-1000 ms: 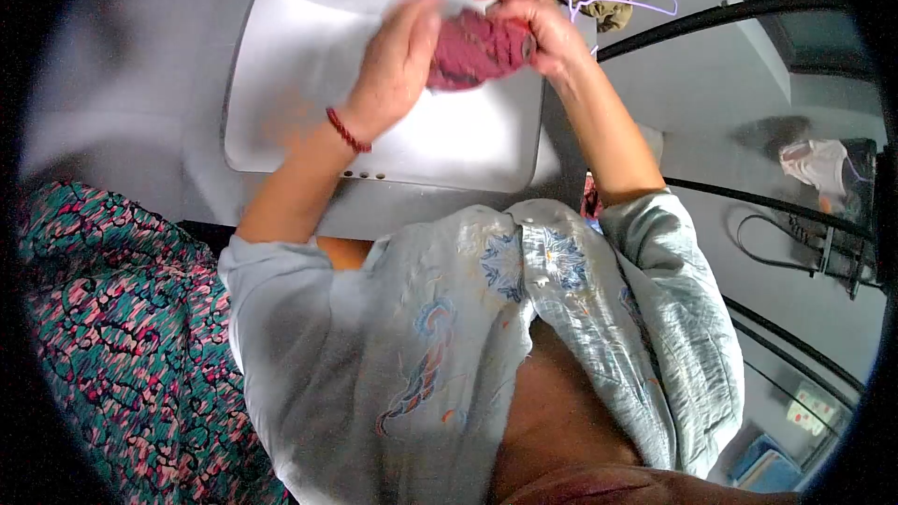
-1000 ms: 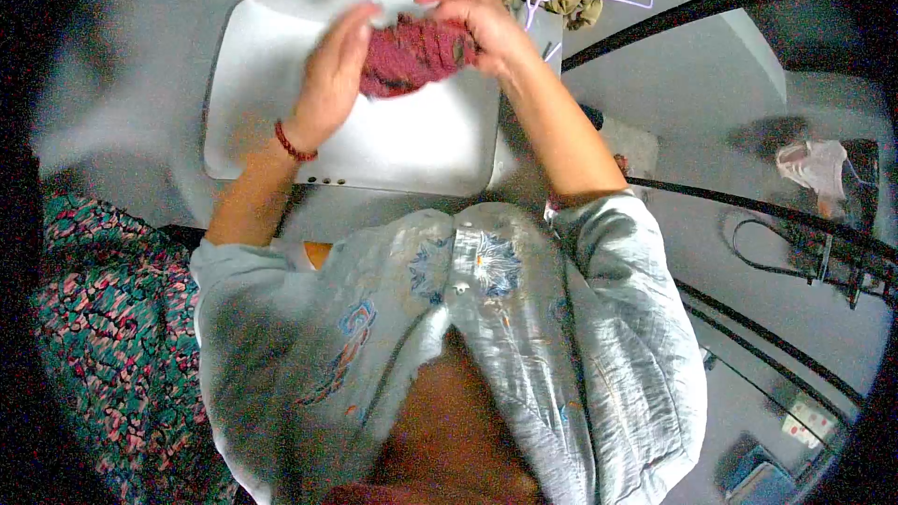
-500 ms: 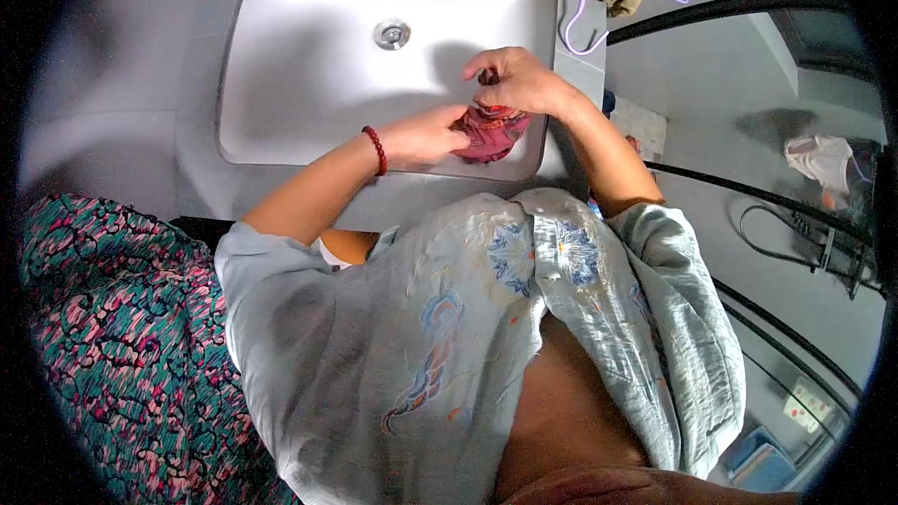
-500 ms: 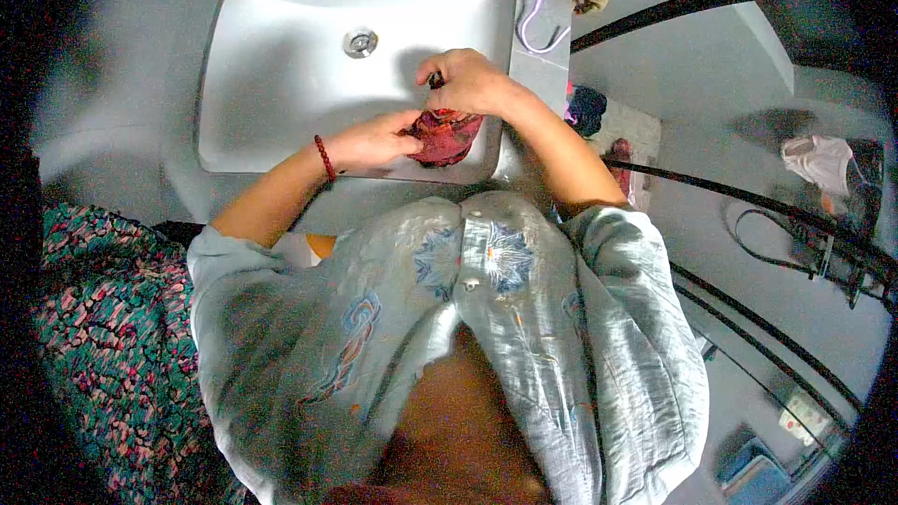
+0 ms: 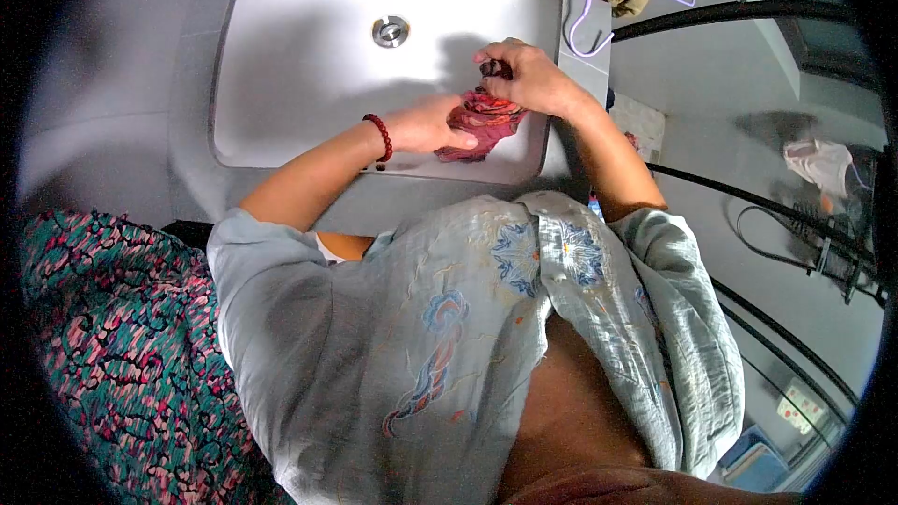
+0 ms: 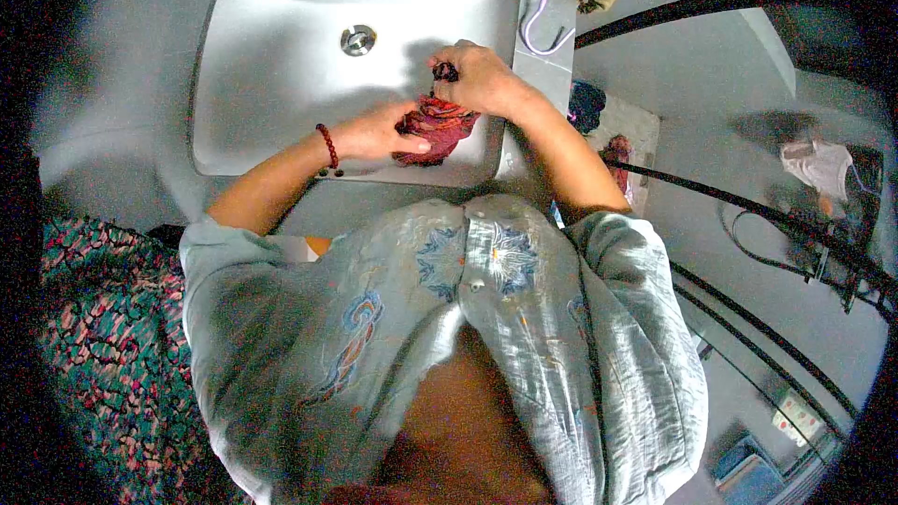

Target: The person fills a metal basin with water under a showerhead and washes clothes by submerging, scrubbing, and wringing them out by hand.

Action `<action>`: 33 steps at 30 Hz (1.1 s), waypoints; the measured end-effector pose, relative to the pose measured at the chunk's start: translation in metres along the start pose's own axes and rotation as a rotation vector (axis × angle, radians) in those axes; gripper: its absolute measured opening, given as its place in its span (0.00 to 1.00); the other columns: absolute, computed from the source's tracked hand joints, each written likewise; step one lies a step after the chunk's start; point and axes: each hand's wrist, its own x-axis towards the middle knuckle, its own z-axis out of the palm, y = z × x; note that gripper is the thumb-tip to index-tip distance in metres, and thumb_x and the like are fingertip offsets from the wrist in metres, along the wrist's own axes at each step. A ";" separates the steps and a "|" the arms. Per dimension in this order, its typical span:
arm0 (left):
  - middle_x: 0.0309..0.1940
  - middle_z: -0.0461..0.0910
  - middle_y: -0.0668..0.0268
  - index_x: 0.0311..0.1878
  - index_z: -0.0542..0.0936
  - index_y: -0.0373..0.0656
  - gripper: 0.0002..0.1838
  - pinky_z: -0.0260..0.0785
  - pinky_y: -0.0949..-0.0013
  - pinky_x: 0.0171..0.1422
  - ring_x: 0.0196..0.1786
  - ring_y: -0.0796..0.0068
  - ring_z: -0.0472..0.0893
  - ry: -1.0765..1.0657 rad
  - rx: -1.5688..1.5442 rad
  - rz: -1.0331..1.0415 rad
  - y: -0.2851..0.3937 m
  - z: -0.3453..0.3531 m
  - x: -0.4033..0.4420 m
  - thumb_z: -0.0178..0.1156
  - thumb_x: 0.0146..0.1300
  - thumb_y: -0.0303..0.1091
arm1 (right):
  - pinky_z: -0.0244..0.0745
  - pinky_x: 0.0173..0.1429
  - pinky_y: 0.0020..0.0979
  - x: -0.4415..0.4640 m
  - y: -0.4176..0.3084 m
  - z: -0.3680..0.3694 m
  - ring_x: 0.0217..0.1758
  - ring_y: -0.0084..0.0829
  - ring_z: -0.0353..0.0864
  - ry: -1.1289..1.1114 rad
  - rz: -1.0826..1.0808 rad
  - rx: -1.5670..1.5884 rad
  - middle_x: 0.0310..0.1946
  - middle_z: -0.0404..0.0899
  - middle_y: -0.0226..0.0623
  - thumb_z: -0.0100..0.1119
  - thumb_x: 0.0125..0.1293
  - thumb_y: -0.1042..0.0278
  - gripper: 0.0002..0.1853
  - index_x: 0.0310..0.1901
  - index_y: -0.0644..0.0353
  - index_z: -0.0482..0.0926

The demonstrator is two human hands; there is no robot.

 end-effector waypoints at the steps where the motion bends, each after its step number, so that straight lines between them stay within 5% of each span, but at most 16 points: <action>1: 0.42 0.76 0.54 0.48 0.69 0.33 0.30 0.65 0.67 0.52 0.44 0.68 0.75 0.005 -0.046 0.050 0.002 -0.003 -0.001 0.64 0.47 0.44 | 0.68 0.49 0.29 0.000 -0.003 -0.004 0.40 0.33 0.74 -0.028 -0.008 0.010 0.39 0.72 0.42 0.59 0.48 0.69 0.20 0.46 0.62 0.73; 4: 0.38 0.78 0.57 0.44 0.71 0.32 0.28 0.66 0.67 0.50 0.40 0.69 0.76 0.058 0.031 -0.029 0.008 -0.011 -0.007 0.66 0.43 0.41 | 0.67 0.50 0.29 -0.001 -0.001 -0.008 0.43 0.33 0.72 -0.076 -0.036 0.063 0.40 0.70 0.41 0.59 0.48 0.69 0.22 0.48 0.62 0.72; 9: 0.24 0.73 0.65 0.48 0.67 0.35 0.30 0.66 0.74 0.27 0.26 0.78 0.73 0.238 -0.175 -0.129 -0.011 -0.012 -0.011 0.67 0.40 0.32 | 0.69 0.49 0.28 -0.005 0.004 -0.004 0.41 0.32 0.74 -0.035 -0.149 0.081 0.39 0.72 0.41 0.59 0.48 0.72 0.22 0.48 0.65 0.71; 13: 0.30 0.77 0.57 0.48 0.68 0.33 0.30 0.69 0.69 0.37 0.31 0.71 0.77 0.165 -0.202 -0.118 -0.010 -0.018 -0.024 0.66 0.38 0.33 | 0.71 0.44 0.28 -0.008 -0.010 -0.005 0.35 0.29 0.76 -0.114 0.011 0.097 0.32 0.77 0.41 0.62 0.50 0.67 0.21 0.46 0.67 0.72; 15: 0.35 0.76 0.56 0.48 0.69 0.32 0.30 0.69 0.69 0.39 0.34 0.72 0.77 0.276 0.077 0.298 -0.016 -0.016 -0.023 0.66 0.38 0.32 | 0.71 0.42 0.28 -0.008 -0.013 -0.002 0.33 0.28 0.76 -0.117 -0.004 0.052 0.29 0.78 0.41 0.62 0.52 0.64 0.20 0.44 0.67 0.73; 19: 0.37 0.75 0.56 0.48 0.70 0.32 0.29 0.69 0.70 0.44 0.38 0.71 0.76 0.286 0.059 0.182 0.002 -0.024 -0.040 0.66 0.38 0.29 | 0.71 0.40 0.28 -0.005 -0.003 0.007 0.31 0.27 0.76 -0.040 0.153 0.112 0.26 0.78 0.41 0.56 0.58 0.55 0.19 0.38 0.67 0.76; 21: 0.37 0.73 0.58 0.44 0.72 0.34 0.25 0.68 0.71 0.45 0.41 0.70 0.75 0.376 -0.245 -0.050 0.019 -0.030 -0.051 0.65 0.38 0.25 | 0.71 0.37 0.28 0.000 0.002 0.004 0.29 0.27 0.74 -0.008 0.228 0.160 0.25 0.77 0.40 0.51 0.61 0.54 0.20 0.38 0.69 0.76; 22: 0.37 0.73 0.58 0.44 0.72 0.34 0.25 0.68 0.71 0.45 0.41 0.70 0.75 0.369 -0.239 -0.044 0.014 -0.034 -0.050 0.65 0.38 0.25 | 0.71 0.37 0.28 0.001 0.001 0.000 0.29 0.27 0.74 0.001 0.232 0.160 0.25 0.77 0.40 0.51 0.61 0.54 0.20 0.38 0.69 0.76; 24: 0.40 0.71 0.64 0.45 0.72 0.39 0.26 0.67 0.71 0.49 0.45 0.73 0.73 0.698 0.088 0.260 0.006 -0.041 -0.052 0.67 0.37 0.23 | 0.72 0.33 0.31 0.004 -0.003 -0.004 0.26 0.32 0.78 0.036 0.443 0.392 0.18 0.75 0.47 0.52 0.57 0.47 0.25 0.31 0.69 0.76; 25: 0.41 0.69 0.64 0.38 0.72 0.40 0.20 0.66 0.70 0.49 0.45 0.69 0.72 0.769 0.096 0.262 0.010 -0.042 -0.054 0.63 0.36 0.19 | 0.70 0.29 0.28 0.009 0.010 0.007 0.24 0.28 0.75 0.178 0.323 0.366 0.18 0.74 0.41 0.53 0.57 0.50 0.23 0.29 0.70 0.75; 31: 0.41 0.69 0.59 0.31 0.68 0.40 0.16 0.63 0.67 0.50 0.47 0.61 0.71 0.834 0.531 0.387 0.020 -0.053 -0.048 0.58 0.36 0.17 | 0.69 0.30 0.25 0.011 0.019 0.016 0.26 0.24 0.71 0.177 0.313 0.798 0.23 0.73 0.34 0.58 0.53 0.62 0.13 0.29 0.66 0.75; 33: 0.40 0.70 0.59 0.32 0.68 0.40 0.15 0.64 0.67 0.50 0.46 0.62 0.72 0.797 0.570 0.343 0.022 -0.052 -0.057 0.59 0.38 0.18 | 0.72 0.34 0.26 0.014 0.013 0.011 0.27 0.26 0.73 0.350 0.363 1.268 0.25 0.74 0.34 0.55 0.53 0.70 0.07 0.31 0.64 0.73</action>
